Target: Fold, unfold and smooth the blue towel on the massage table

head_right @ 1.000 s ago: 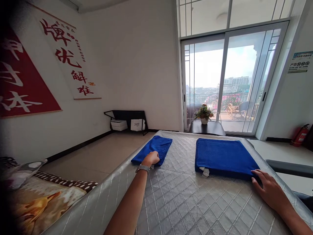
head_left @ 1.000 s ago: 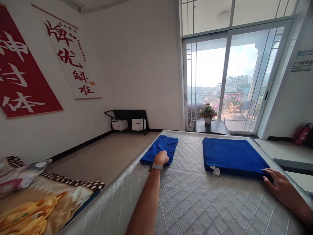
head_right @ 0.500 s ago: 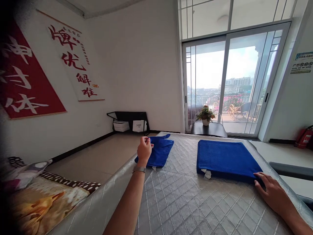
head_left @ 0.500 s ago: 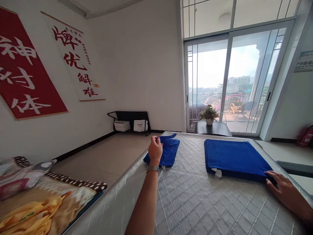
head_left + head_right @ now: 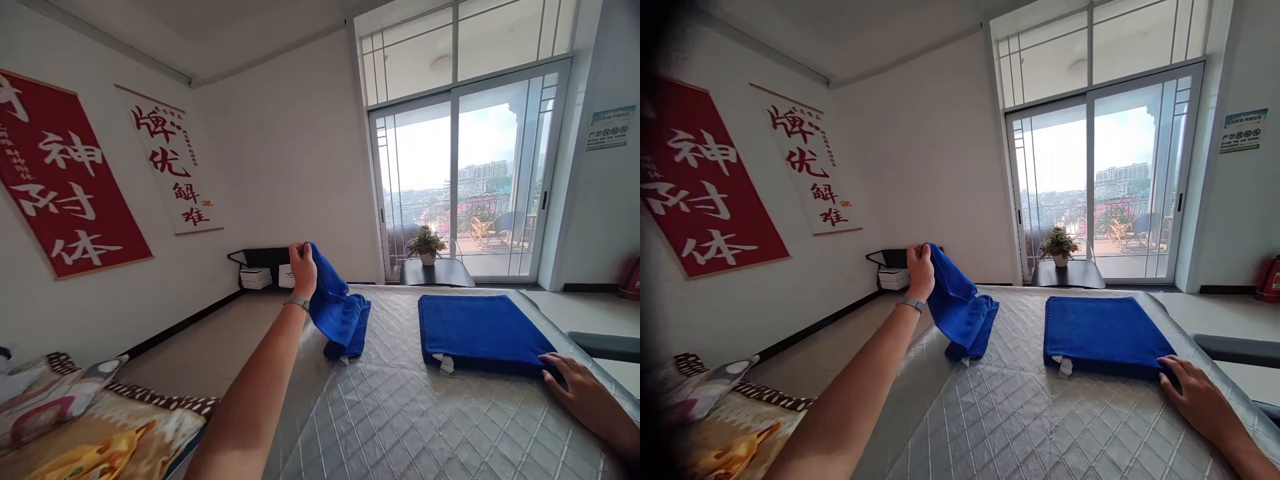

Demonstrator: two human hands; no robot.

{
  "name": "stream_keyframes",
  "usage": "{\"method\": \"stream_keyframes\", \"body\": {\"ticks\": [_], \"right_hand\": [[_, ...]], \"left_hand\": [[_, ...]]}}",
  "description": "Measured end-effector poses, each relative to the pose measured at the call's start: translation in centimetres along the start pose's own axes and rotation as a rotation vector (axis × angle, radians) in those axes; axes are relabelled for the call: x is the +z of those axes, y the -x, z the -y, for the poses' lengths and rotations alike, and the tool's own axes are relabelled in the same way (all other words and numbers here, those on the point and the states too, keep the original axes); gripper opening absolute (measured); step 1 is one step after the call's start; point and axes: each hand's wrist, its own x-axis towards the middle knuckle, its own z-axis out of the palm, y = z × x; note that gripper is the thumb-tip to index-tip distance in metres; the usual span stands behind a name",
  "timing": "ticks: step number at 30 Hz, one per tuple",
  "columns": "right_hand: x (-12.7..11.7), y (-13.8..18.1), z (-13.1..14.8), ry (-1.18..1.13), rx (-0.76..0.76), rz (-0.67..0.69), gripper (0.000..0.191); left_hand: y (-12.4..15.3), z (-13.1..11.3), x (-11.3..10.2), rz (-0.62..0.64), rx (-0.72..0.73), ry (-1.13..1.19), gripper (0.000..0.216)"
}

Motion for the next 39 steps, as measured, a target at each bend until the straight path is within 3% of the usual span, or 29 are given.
{"method": "stream_keyframes", "body": {"ticks": [3, 6, 11, 15, 17, 19, 24, 27, 30, 34, 36, 39], "right_hand": [[-0.2, -0.1, 0.2, 0.001, -0.012, -0.012, 0.049], [-0.3, -0.1, 0.7, 0.009, -0.014, -0.027, 0.048], [-1.2, -0.2, 2.1, 0.088, -0.060, -0.068, 0.048], [-3.4, -1.0, 4.6, 0.228, -0.212, -0.131, 0.037], [-5.1, -1.4, 7.9, 0.271, -0.275, -0.163, 0.033], [-7.0, -1.1, 13.4, 0.250, -0.325, -0.174, 0.030], [-12.5, 3.9, 34.0, -0.083, -0.674, 0.006, 0.028], [-15.9, 7.2, 43.6, -0.245, -0.675, -0.106, 0.040], [-19.6, 7.7, 47.5, -0.364, -0.440, -0.269, 0.054], [-24.3, 5.4, 47.9, -0.637, -0.054, -0.440, 0.074], [-26.4, 4.7, 48.4, -0.732, 0.020, -0.480, 0.081], [-28.8, 5.1, 50.3, -0.709, -0.010, -0.408, 0.088]], "left_hand": [[-3.5, -5.1, -0.5, 0.145, 0.314, 0.135, 0.022], [-4.1, -10.1, -1.6, 0.268, 0.467, 0.120, 0.026], [-3.0, -16.2, -4.6, 0.223, 0.707, 0.009, 0.025], [-1.9, -21.2, -6.9, 0.196, 0.782, -0.055, 0.023], [-1.0, -23.9, -7.8, 0.190, 0.822, -0.077, 0.023], [0.3, -26.6, -8.5, 0.190, 0.852, -0.085, 0.022], [5.0, -33.6, -9.7, 0.222, 0.864, -0.104, 0.021], [8.0, -37.7, -10.8, 0.312, 0.869, -0.161, 0.017], [9.7, -41.2, -12.4, 0.410, 0.854, -0.238, 0.018], [9.8, -44.1, -14.6, 0.410, 0.790, -0.222, 0.021], [9.7, -45.1, -15.5, 0.402, 0.748, -0.165, 0.021], [10.6, -46.2, -16.5, 0.460, 0.710, -0.082, 0.022]]}}
